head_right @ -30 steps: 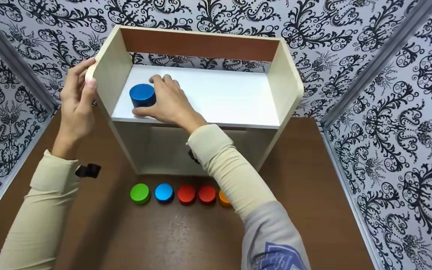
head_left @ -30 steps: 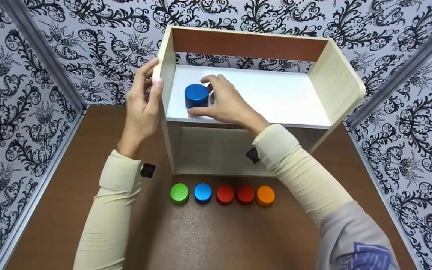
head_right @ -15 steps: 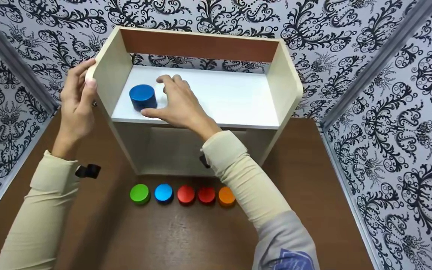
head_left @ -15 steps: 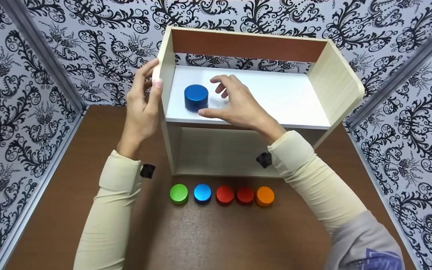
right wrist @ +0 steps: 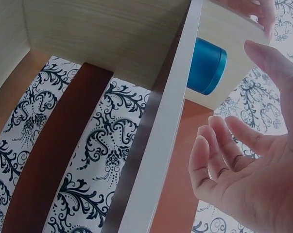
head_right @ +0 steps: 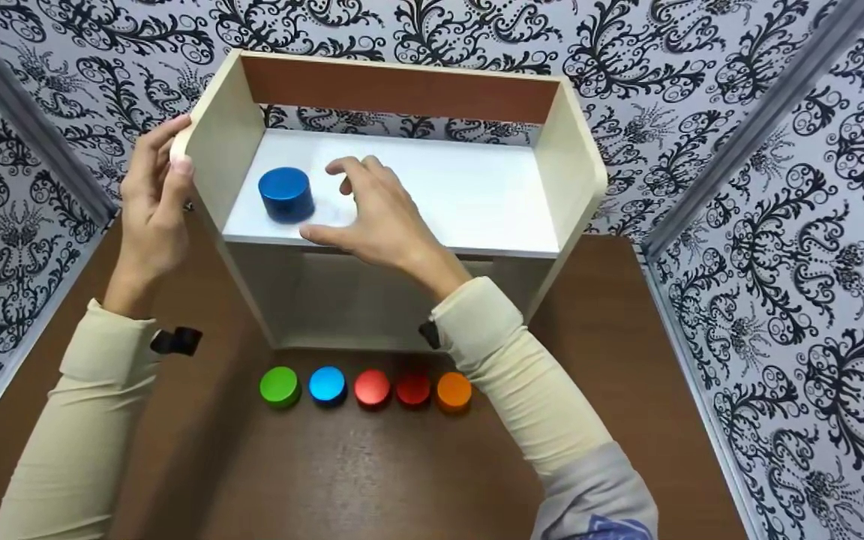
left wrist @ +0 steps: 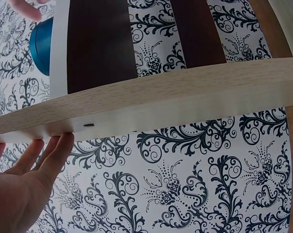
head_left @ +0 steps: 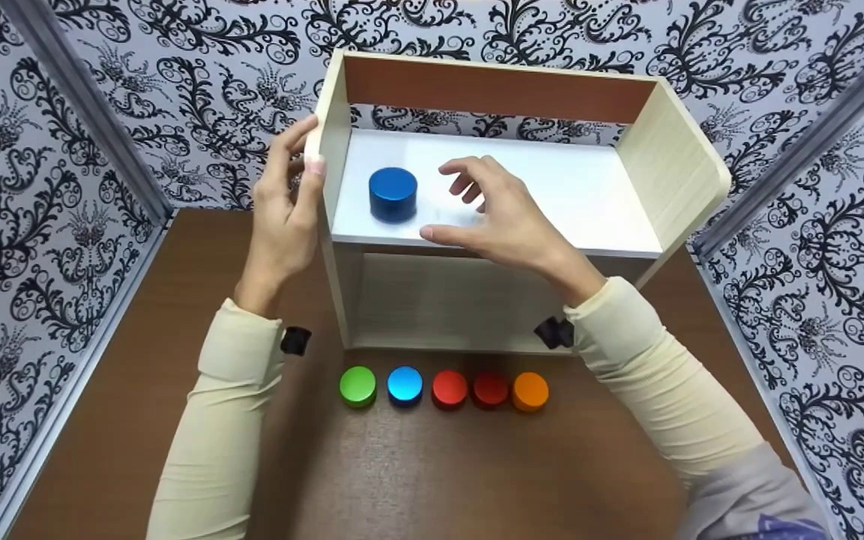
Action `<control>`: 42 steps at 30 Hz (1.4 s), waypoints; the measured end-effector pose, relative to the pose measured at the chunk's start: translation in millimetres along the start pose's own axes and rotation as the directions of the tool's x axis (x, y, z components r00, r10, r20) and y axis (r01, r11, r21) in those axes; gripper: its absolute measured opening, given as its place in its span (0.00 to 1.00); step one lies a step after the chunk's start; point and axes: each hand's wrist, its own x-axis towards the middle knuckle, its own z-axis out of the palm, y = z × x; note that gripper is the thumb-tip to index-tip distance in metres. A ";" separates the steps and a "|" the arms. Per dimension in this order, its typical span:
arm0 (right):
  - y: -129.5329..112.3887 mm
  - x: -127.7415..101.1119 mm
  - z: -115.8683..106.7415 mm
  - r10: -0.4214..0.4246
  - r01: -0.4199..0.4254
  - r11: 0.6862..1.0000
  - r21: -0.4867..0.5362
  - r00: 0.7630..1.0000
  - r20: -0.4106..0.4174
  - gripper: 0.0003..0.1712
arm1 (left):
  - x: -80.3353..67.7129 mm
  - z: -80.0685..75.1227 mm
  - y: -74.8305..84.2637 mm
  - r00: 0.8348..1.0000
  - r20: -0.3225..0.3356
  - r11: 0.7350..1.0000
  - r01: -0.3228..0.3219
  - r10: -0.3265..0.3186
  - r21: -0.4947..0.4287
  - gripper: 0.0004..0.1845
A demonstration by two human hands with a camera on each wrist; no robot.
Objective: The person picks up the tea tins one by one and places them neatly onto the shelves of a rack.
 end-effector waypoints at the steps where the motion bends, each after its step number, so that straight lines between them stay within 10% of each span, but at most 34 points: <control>1: 0.3 -1.4 -0.1 -0.009 0.009 1.000 -0.001 1.000 -0.003 0.43 | 0.0 0.0 0.0 1.000 -0.002 1.000 0.001 -0.001 -0.002 0.23; 42: 31.9 -94.8 9.2 -0.161 0.162 0.986 0.027 0.986 -0.046 0.21 | 1.2 -0.8 -0.2 1.000 0.011 1.000 -0.006 0.006 0.025 0.25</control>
